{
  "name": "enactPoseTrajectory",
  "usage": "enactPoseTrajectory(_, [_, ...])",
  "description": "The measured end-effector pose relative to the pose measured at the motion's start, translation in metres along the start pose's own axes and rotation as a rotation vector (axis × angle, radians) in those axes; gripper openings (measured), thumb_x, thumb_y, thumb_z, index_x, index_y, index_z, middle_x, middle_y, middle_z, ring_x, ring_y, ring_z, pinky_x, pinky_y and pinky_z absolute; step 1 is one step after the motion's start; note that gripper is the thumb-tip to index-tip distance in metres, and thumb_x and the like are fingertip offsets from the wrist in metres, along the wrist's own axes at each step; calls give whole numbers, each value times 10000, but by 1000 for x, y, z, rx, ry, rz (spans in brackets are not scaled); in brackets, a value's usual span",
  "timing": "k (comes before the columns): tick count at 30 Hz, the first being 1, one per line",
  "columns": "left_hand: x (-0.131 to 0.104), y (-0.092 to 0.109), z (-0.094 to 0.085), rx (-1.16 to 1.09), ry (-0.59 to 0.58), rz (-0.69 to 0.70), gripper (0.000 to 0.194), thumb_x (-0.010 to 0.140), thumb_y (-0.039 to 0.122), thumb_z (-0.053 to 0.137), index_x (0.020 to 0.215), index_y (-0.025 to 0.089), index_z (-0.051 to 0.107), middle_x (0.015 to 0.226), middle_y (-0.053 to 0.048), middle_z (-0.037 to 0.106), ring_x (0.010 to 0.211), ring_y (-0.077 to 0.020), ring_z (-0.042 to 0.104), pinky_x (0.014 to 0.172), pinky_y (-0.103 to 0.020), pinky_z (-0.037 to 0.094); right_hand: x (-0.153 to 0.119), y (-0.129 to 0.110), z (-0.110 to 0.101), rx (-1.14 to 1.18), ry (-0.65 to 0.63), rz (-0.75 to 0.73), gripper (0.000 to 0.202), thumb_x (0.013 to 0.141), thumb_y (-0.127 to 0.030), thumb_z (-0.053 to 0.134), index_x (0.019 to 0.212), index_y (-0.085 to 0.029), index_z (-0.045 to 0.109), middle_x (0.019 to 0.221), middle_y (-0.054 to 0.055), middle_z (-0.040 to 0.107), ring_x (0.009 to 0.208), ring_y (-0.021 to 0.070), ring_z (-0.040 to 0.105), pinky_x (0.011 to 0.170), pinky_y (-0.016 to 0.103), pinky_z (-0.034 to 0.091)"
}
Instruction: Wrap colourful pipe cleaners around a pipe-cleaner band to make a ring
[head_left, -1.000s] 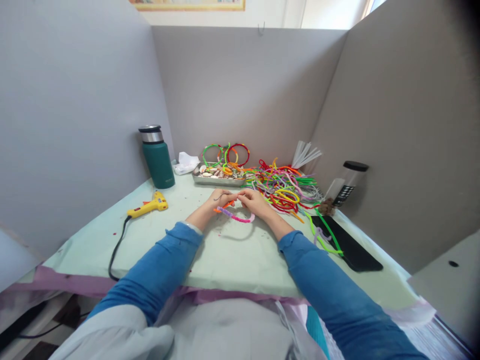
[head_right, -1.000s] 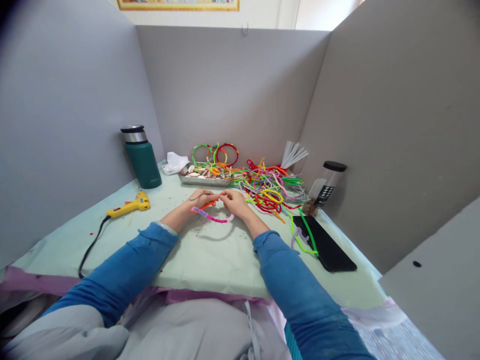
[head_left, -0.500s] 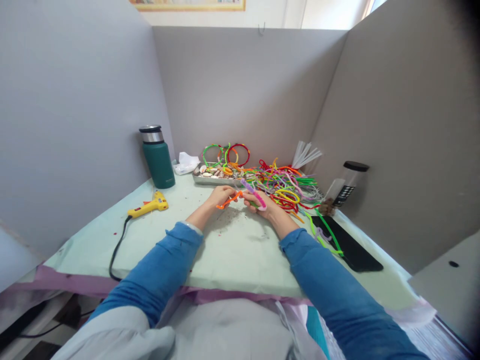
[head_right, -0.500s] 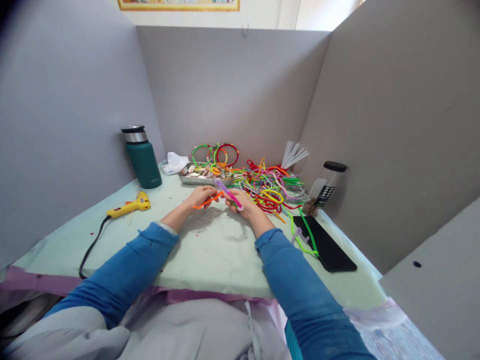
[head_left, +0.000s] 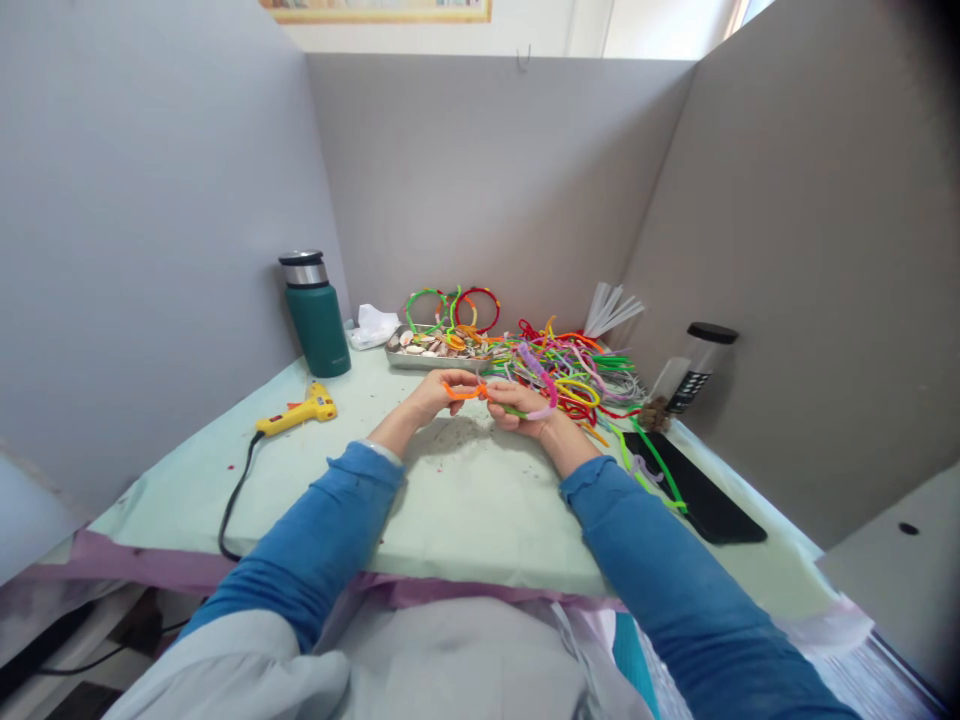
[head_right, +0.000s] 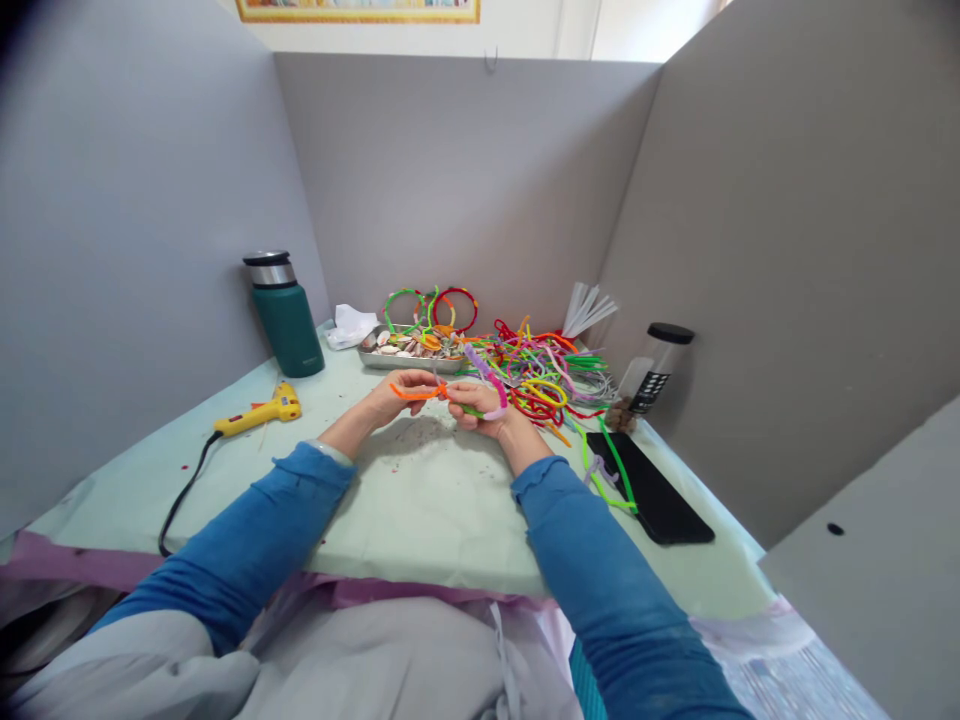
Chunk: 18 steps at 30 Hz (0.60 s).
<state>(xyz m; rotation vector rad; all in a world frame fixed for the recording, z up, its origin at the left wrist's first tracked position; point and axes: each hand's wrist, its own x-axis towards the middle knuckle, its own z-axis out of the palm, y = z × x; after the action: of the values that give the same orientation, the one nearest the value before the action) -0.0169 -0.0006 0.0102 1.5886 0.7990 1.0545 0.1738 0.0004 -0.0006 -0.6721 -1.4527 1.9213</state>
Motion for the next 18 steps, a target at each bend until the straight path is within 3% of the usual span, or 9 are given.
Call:
enactPoseTrajectory(9, [-5, 2, -4, 51, -110, -13, 409, 611, 351, 748, 918, 84, 712, 552, 10, 534, 456, -47, 395, 464, -211, 335, -4, -2, 2, -39, -75, 17, 261, 770, -309, 631, 943, -176, 488, 484, -86, 453, 307, 28, 260, 344, 163, 193])
enactPoseTrajectory(14, [-5, 1, -6, 19, -151, -40, 430, 598, 374, 749, 923, 96, 717, 729, -48, 631, 486, -47, 422, 470, -218, 353, -6, -1, 3, -60, -137, 6, 238, 778, -306, 621, 930, -165, 503, 475, -87, 431, 308, 28, 253, 342, 164, 193])
enactPoseTrajectory(18, [-4, 1, -4, 40, -123, -17, 406, 611, 375, 739, 907, 97, 718, 724, -48, 641, 498, -53, 442, 477, -215, 362, -5, -1, 3, -75, -132, 18, 200, 777, -298, 613, 869, -170, 489, 482, -86, 428, 310, 24, 262, 344, 160, 190])
